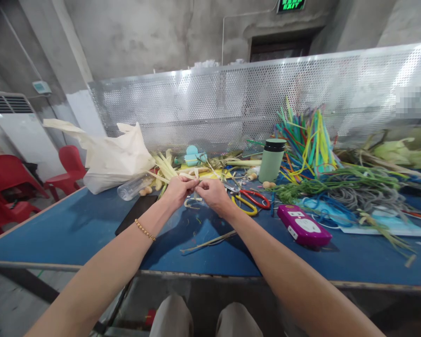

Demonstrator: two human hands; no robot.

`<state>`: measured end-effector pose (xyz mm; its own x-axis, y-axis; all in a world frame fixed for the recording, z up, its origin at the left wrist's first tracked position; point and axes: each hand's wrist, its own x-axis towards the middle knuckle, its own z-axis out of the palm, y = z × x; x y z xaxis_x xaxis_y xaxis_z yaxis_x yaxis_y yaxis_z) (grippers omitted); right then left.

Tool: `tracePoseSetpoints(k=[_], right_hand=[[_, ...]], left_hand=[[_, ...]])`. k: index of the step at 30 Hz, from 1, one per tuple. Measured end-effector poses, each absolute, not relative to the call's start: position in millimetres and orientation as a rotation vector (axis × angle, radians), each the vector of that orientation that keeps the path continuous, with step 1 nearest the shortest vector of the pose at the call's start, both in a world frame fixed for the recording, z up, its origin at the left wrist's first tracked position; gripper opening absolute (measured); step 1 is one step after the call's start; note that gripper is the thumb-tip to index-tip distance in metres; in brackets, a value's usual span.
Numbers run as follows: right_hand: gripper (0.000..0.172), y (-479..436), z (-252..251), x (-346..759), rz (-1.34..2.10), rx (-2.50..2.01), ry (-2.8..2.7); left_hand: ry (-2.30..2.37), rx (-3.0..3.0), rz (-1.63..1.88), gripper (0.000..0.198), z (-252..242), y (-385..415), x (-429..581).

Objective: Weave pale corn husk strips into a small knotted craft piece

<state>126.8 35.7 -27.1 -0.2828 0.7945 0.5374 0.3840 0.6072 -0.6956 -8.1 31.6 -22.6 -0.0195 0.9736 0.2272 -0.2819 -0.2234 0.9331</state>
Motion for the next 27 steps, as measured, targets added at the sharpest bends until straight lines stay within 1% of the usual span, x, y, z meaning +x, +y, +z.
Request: tracePoseSetpoints(k=[11,19,23,27], right_hand=[[0.022,30.1,-27.1,121.4,0.486,-0.962,-1.923],[0.021,31.9,-30.4,119.2,0.463,-0.928,-1.941],[0.025,31.2,-31.8,118.1,0.493,-0.901,-1.918],[0.03,28.8,-31.1,118.7,0.567,-0.882,-1.891]], left_hand=[[0.909,1.058,1.507,0.028,-19.1,30.0,-6.4],[0.897,1.03,1.512,0.023,-19.2,29.9,-7.1],[0.872,1.024,1.51,0.023,-19.0,29.4,-7.8],[0.817,1.073,1.486,0.028,-19.1,30.3,-11.2]])
